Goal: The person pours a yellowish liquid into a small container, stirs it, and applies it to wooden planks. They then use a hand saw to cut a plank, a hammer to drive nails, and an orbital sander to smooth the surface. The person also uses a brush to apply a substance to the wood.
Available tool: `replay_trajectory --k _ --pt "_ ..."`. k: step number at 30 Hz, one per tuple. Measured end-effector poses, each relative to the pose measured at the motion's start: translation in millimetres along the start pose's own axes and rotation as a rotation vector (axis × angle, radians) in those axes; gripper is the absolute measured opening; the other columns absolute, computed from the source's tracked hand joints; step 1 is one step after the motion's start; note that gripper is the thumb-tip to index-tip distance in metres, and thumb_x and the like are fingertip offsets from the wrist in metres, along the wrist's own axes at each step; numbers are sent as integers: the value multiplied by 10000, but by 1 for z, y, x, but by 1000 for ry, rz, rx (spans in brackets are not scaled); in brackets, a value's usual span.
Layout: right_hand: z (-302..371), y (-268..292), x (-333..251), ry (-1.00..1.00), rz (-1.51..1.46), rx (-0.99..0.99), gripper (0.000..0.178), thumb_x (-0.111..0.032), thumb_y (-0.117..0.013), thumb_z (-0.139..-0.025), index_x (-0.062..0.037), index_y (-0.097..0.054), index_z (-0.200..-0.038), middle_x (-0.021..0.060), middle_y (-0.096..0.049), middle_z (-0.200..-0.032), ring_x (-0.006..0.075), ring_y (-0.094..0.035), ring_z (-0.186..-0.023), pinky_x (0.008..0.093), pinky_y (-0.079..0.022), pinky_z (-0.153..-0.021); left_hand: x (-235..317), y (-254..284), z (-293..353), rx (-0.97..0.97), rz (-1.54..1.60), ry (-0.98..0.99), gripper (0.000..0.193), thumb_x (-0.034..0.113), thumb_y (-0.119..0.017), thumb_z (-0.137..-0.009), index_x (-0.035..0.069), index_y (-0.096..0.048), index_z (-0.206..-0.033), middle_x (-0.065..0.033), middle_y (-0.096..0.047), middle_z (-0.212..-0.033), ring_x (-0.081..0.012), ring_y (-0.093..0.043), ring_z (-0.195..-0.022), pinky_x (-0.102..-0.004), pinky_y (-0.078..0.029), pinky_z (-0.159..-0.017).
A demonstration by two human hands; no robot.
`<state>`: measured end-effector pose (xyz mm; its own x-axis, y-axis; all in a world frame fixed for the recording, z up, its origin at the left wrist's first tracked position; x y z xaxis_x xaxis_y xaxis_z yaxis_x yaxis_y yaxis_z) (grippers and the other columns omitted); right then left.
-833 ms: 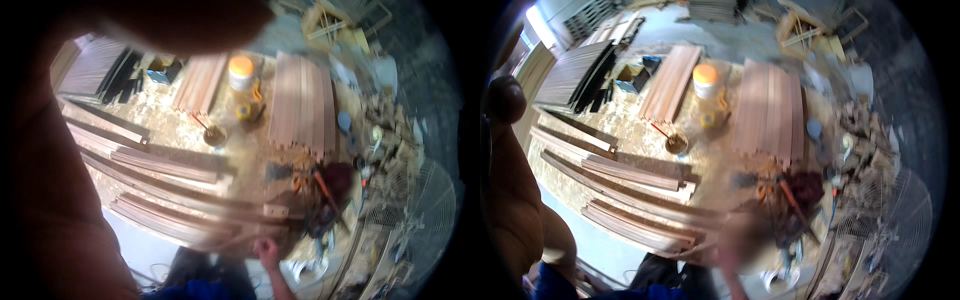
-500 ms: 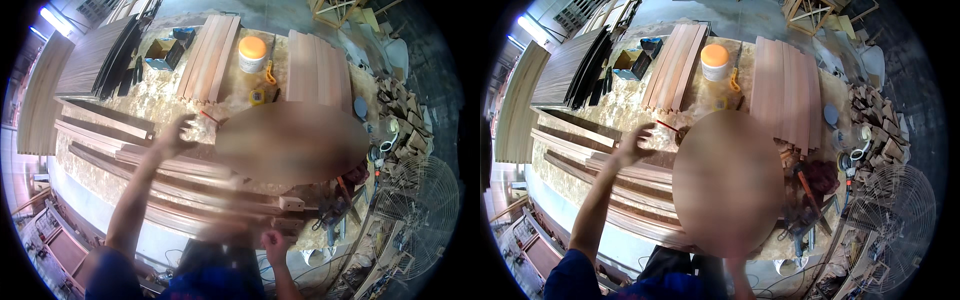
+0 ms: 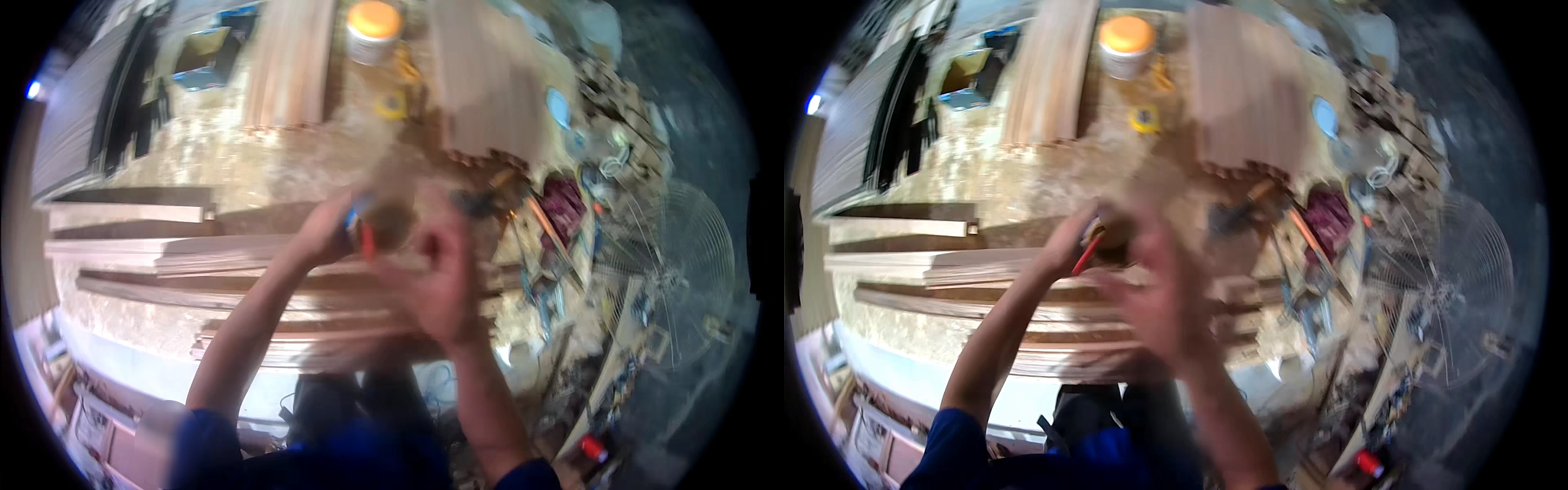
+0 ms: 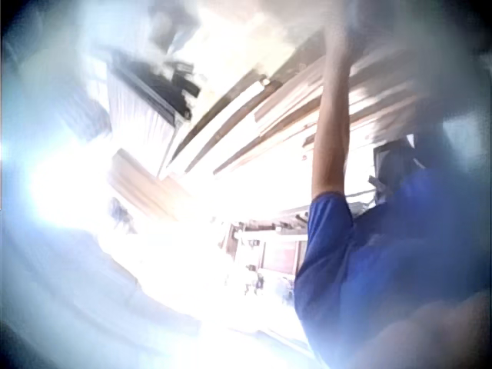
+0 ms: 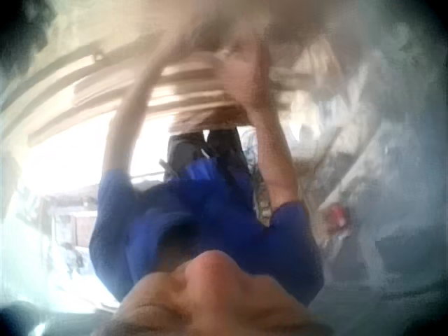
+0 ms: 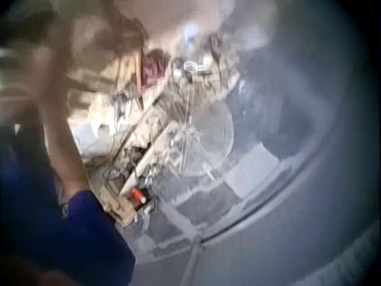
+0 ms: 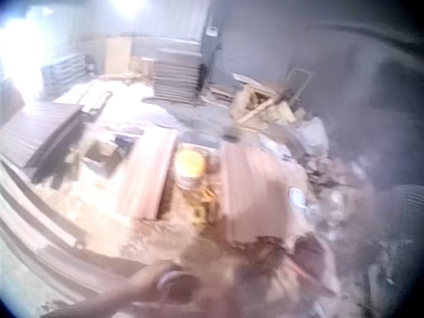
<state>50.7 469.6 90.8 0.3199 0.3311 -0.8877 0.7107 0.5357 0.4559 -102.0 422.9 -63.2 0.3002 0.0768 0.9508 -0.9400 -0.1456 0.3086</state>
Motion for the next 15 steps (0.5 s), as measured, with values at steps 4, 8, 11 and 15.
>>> replay_trajectory --k 4,8,11,15 --pt "47 -37 -51 317 214 -179 255 -82 -766 -844 -91 -611 -1047 124 -619 -1057 306 -688 -868 412 -559 -661 33 -9 113 103 202 217 476 137 -768 -876 47 -584 -1305 -107 -668 -1227 -202 -649 -1127 -344 -531 -982" --pt "121 -15 -36 199 -15 -110 198 -85 -752 -895 -76 -606 -1029 118 -678 -978 322 -711 -818 424 -565 -662 57 -36 194 264 273 166 667 112 -917 -801 42 -525 -1336 -99 -660 -1268 -191 -647 -1154 -347 -532 -1000" --pt "155 4 -29 228 -1 -165 190 -117 -763 -925 -71 -617 -1037 131 -710 -903 338 -725 -820 432 -574 -693 71 -73 231 331 380 158 797 81 -956 -746 32 -470 -1375 -111 -646 -1291 -194 -637 -1197 -358 -535 -1003" --pt "202 25 -9 111 -64 -332 190 -100 -769 -920 -67 -625 -1039 147 -715 -938 345 -735 -866 426 -576 -721 74 -125 271 486 459 209 824 58 -923 -721 22 -472 -1411 -103 -640 -1281 -202 -629 -1177 -359 -519 -1021"
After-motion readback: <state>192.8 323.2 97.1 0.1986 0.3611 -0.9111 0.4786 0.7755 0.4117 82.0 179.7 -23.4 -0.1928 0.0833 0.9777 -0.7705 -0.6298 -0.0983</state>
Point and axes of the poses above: each hand's wrist, its own z-axis away from the middle knuckle, its own y-axis out of the back of the hand, x = y × z, the point moved 6 cm from there along -z, towards the middle knuckle
